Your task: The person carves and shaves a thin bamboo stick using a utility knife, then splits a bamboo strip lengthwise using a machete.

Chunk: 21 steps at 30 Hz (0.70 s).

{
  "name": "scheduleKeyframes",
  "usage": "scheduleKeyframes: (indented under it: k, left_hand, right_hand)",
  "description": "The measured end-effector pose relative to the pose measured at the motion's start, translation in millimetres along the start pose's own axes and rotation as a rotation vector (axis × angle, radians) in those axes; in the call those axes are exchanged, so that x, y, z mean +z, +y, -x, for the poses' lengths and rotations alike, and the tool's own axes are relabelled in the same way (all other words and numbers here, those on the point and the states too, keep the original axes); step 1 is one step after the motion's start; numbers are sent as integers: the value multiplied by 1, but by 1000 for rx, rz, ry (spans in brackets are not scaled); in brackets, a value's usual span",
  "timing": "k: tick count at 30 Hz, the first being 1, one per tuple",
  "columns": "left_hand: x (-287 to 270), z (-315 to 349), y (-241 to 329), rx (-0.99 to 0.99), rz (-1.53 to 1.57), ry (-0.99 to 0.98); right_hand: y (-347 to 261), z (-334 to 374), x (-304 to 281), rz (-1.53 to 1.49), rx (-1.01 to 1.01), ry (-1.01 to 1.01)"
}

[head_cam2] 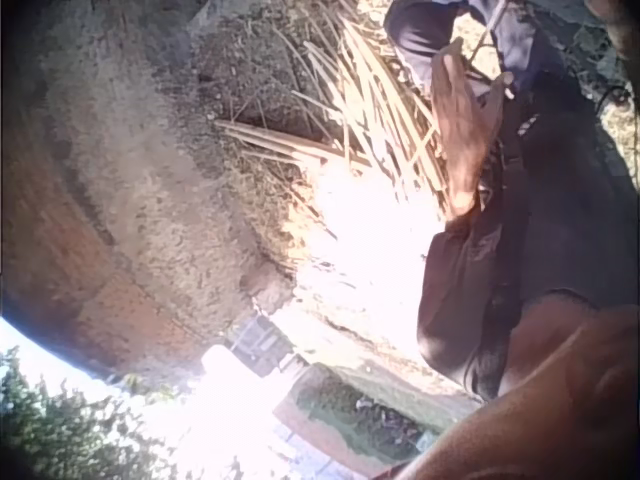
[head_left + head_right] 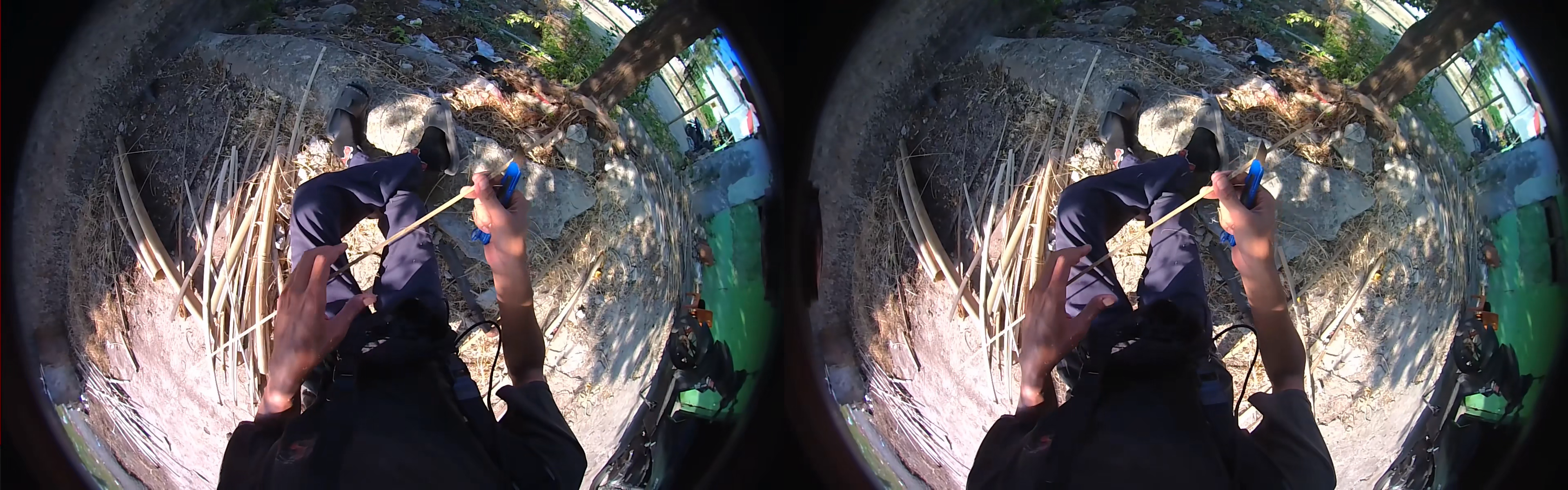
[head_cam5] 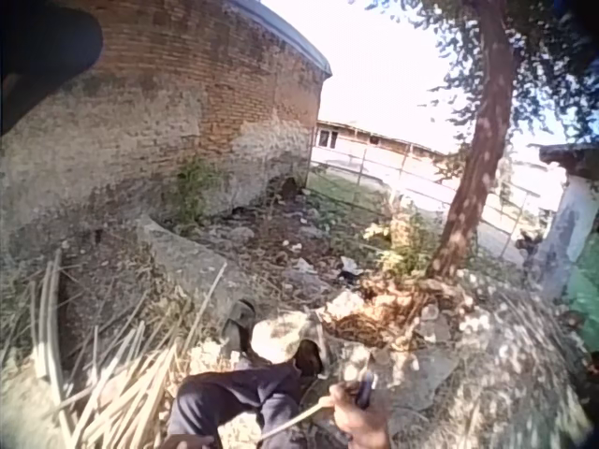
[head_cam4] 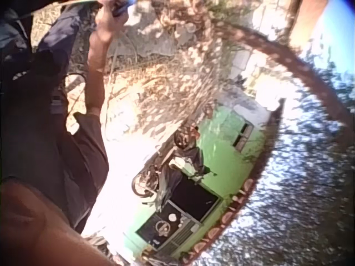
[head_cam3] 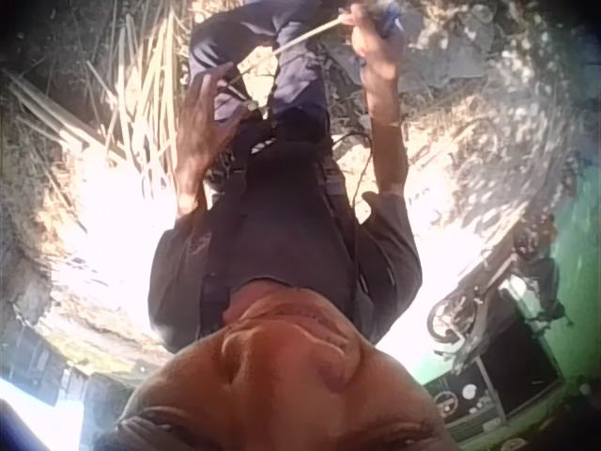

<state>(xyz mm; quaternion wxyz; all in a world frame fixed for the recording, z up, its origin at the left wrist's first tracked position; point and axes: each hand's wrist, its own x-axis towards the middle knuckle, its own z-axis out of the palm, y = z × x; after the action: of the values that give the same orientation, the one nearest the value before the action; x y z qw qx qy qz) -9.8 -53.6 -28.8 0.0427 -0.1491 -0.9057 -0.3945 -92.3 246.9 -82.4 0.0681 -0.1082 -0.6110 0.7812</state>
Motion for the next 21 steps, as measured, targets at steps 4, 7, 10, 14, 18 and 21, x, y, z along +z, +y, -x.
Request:
scheduleKeyframes:
  k: [4,7,10,14,18,21]
  left_hand:
    - [19,-25,19,103,66,-10]
    - [37,-44,24,110,149,-65]
    - [50,-46,27,24,177,-109]
    - [62,-48,22,180,177,-44]
    - [68,-53,16,156,161,-71]
    - [68,-53,14,103,255,-127]
  right_hand:
    - [-8,20,21,-35,-28,-81]
    - [-18,28,23,-16,-36,-121]
    - [-28,29,3,236,-176,-102]
    - [-25,30,-52,362,-120,17]
    - [14,25,-133,469,-92,106]
    - [71,29,-197,598,41,207]
